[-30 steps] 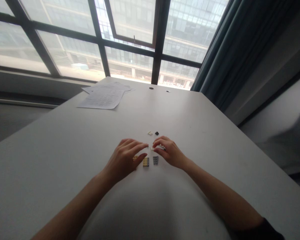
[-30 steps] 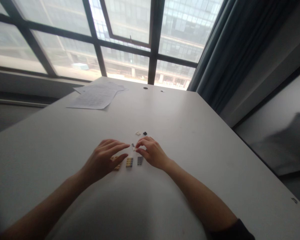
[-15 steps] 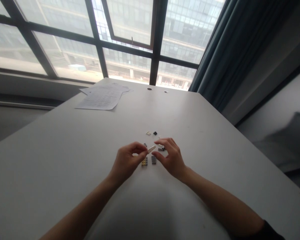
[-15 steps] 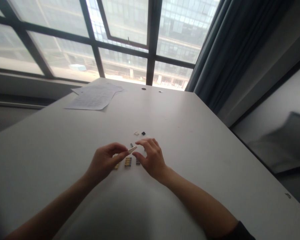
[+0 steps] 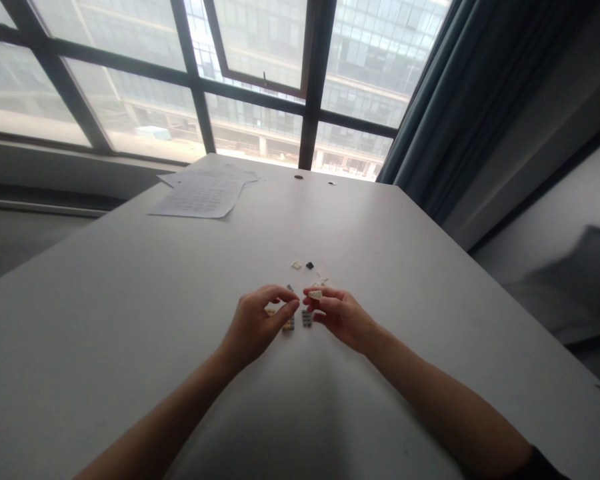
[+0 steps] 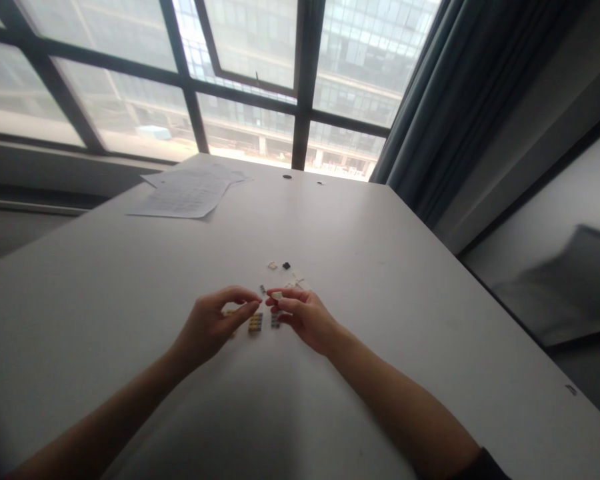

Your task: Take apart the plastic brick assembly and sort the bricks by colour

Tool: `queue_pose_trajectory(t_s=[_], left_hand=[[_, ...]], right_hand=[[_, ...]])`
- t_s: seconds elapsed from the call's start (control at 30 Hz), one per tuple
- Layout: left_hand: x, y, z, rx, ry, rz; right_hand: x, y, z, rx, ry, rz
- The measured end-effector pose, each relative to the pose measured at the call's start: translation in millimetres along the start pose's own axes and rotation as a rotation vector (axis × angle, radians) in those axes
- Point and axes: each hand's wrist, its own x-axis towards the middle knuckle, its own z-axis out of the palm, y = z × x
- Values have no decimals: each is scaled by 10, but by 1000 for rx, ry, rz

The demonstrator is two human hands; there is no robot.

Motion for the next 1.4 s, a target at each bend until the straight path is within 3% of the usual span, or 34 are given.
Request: queue_pose_trajectory(t_s=[0.1, 0.27, 0.37, 1.07, 1.4], left_hand=[[-21, -85, 1, 258, -54, 215], [-84, -205, 50, 538, -216, 418], [-97, -227, 87, 573, -263, 446], [-115, -235, 104, 637, -342, 421], [-119, -250, 103, 598, -310, 421]], right_hand=[[-35, -45, -143, -95, -7, 6], [-69, -57, -306, -1022, 28, -196], [-73, 5, -328, -1287, -14, -287], [-78, 181, -292, -1377, 107, -363], [-98, 185, -262, -1378, 117, -366]])
